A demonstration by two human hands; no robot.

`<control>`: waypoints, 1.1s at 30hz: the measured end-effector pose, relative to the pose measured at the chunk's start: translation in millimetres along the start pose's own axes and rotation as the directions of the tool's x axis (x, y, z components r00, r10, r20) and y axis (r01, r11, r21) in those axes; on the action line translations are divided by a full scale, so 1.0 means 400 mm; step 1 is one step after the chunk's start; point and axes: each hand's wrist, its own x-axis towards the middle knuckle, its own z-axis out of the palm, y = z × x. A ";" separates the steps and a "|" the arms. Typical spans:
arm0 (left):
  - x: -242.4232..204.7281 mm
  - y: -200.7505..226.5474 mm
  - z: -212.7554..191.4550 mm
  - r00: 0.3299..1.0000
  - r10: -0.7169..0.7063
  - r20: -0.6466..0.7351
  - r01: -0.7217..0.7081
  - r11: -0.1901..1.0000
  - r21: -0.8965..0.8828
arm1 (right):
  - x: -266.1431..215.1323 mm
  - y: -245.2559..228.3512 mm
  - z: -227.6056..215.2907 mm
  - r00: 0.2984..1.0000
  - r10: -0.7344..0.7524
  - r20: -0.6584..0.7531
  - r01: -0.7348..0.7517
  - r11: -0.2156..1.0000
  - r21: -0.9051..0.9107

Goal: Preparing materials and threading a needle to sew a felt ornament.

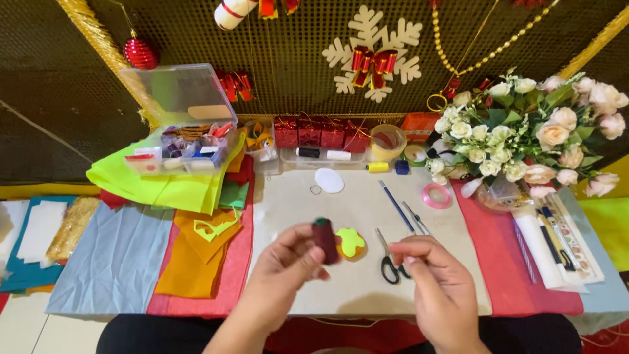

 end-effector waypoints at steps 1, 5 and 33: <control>-0.015 -0.005 0.013 1.000 -0.021 -0.005 0.021 1.000 0.015 | -0.008 -0.015 0.018 0.999 -0.028 0.024 0.031 0.991 -0.130; -0.065 -0.004 0.069 1.000 0.026 -0.003 -0.025 0.993 0.117 | -0.033 -0.061 0.054 0.972 -0.098 0.211 0.153 0.954 -0.259; -0.108 0.040 0.126 0.868 0.421 0.263 -0.481 0.582 0.655 | -0.049 -0.064 0.060 0.922 0.062 0.382 0.011 0.983 -0.184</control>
